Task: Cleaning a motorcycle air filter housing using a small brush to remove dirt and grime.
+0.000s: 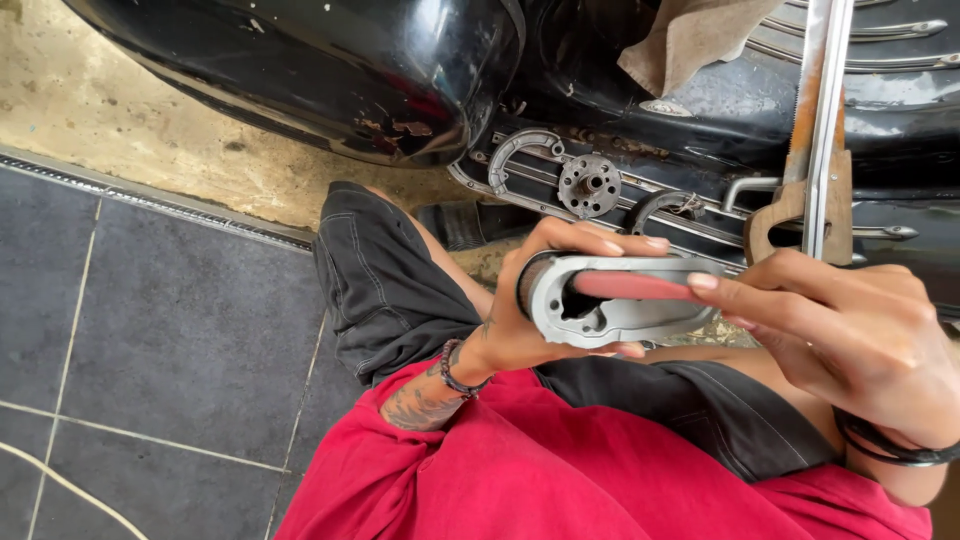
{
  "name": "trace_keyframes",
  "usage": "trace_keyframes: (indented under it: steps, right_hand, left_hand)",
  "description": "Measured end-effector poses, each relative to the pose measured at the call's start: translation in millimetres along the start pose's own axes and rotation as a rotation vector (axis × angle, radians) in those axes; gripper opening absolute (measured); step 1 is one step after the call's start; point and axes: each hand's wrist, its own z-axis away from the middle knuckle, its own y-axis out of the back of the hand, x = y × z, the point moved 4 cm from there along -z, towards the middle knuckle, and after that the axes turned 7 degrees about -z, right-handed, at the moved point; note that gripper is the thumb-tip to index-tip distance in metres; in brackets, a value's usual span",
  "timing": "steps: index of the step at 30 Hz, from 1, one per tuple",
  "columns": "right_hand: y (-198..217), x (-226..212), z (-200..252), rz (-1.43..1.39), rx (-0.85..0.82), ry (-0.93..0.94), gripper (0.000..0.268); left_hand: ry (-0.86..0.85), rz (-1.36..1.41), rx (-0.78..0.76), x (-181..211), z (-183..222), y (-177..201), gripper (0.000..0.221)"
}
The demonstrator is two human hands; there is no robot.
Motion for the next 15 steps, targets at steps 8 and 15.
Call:
trace_keyframes:
  steps: [8, 15]
  right_hand:
    - [5, 34, 37, -0.18, 0.019, -0.323, 0.053]
    - [0, 14, 7, -0.058, -0.104, -0.078, 0.051]
  left_hand:
    - [0.023, 0.061, 0.048, 20, -5, 25, 0.07]
    - [0.073, -0.07, -0.05, 7, -8, 9, 0.068]
